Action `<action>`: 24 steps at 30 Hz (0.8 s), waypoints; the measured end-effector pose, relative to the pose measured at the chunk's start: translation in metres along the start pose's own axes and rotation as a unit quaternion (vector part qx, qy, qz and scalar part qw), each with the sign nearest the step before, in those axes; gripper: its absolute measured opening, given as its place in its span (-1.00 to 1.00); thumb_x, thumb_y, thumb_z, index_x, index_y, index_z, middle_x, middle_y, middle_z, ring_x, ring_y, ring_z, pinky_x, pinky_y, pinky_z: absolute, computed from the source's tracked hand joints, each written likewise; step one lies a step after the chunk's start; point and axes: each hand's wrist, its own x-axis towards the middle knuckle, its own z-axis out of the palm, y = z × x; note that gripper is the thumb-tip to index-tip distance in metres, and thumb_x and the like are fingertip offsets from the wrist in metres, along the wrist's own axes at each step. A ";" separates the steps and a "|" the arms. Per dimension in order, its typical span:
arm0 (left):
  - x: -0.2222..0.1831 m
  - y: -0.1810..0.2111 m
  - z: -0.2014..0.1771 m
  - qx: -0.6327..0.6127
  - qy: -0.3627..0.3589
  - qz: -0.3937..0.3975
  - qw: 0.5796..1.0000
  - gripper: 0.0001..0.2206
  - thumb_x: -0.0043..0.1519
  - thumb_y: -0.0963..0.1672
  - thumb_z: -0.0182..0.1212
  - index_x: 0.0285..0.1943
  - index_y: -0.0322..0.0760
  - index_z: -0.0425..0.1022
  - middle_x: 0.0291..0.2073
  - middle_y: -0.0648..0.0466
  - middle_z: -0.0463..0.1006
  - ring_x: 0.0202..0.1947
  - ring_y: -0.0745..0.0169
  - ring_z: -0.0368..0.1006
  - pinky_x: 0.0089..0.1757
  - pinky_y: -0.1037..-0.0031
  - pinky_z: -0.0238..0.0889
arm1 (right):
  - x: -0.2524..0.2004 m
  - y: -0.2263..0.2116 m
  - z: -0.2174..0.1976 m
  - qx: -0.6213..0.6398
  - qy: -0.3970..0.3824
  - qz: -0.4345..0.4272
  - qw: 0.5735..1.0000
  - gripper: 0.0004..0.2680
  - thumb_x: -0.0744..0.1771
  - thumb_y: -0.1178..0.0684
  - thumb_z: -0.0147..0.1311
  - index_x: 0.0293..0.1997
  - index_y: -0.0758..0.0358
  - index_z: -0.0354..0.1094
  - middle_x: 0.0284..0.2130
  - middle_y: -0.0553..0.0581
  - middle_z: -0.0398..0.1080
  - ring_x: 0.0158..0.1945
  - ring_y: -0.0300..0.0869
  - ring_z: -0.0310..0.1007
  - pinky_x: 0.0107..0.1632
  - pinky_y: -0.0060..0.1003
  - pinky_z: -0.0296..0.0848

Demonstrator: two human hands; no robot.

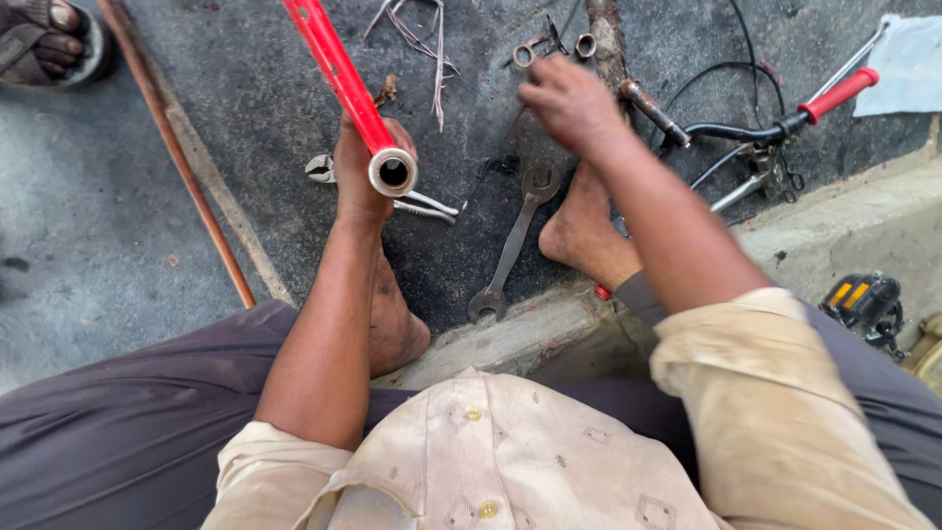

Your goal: The person repairs a bicycle frame by using a wrench and pliers to disassemble and reassemble components such as the fork and various nuts and bolts on the frame.

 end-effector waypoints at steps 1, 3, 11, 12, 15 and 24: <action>-0.001 0.000 0.000 0.000 0.001 0.002 1.000 -0.48 0.33 0.25 -0.08 -0.12 -0.19 0.39 -0.56 0.01 0.45 -0.52 0.24 0.44 -0.46 0.41 0.31 | -0.011 0.011 -0.009 -0.003 -0.012 -0.007 1.000 -0.87 0.32 0.09 0.16 -0.06 -0.02 0.48 -0.06 0.07 0.40 0.01 -0.10 0.41 0.02 -0.23 0.50; -0.001 -0.001 0.000 0.008 0.004 0.003 1.000 -0.48 0.33 0.24 -0.09 -0.04 -0.19 0.37 -0.56 0.01 0.45 -0.50 0.23 0.46 -0.44 0.40 0.33 | -0.034 0.034 -0.030 -0.010 -0.034 -0.023 0.999 -0.88 0.36 0.09 0.19 -0.02 0.01 0.49 -0.02 0.07 0.40 0.04 -0.10 0.41 0.05 -0.26 0.49; 0.000 -0.005 -0.004 0.004 0.006 0.005 1.000 -0.45 0.36 0.25 -0.03 0.01 -0.25 0.34 -0.52 0.00 0.45 -0.46 0.18 0.45 -0.40 0.38 0.32 | -0.077 0.056 -0.036 -0.020 -0.076 0.053 0.996 -0.93 0.32 0.05 0.18 -0.18 0.13 0.47 -0.21 0.03 0.48 -0.06 -0.09 0.42 0.02 -0.20 0.51; 0.000 -0.006 -0.004 0.001 0.000 0.014 1.000 -0.44 0.35 0.25 -0.01 0.03 -0.25 0.35 -0.52 0.00 0.46 -0.46 0.18 0.45 -0.40 0.37 0.32 | -0.071 0.053 -0.021 -0.015 -0.062 0.068 0.996 -0.95 0.35 0.06 0.17 -0.21 0.14 0.45 -0.24 0.02 0.49 -0.09 -0.09 0.43 0.00 -0.17 0.51; 0.003 -0.003 -0.002 -0.005 -0.015 0.040 0.999 -0.44 0.31 0.26 0.03 0.04 -0.23 0.36 -0.52 -0.01 0.45 -0.47 0.17 0.44 -0.40 0.38 0.31 | -0.036 0.039 0.021 0.011 -0.063 0.094 0.994 -0.90 0.30 0.04 0.15 -0.17 0.14 0.46 -0.35 0.10 0.48 -0.20 0.01 0.49 -0.18 -0.05 0.50; -0.001 0.001 0.003 0.016 -0.035 0.041 0.998 -0.33 0.28 0.32 -0.03 -0.32 -0.32 0.44 -0.53 -0.04 0.44 -0.46 0.19 0.40 -0.37 0.42 0.24 | 0.104 -0.038 0.019 0.061 0.116 0.038 0.991 -0.63 0.25 0.20 0.01 0.19 0.05 0.44 0.08 0.35 0.39 -0.09 0.07 0.40 -0.13 -0.07 0.44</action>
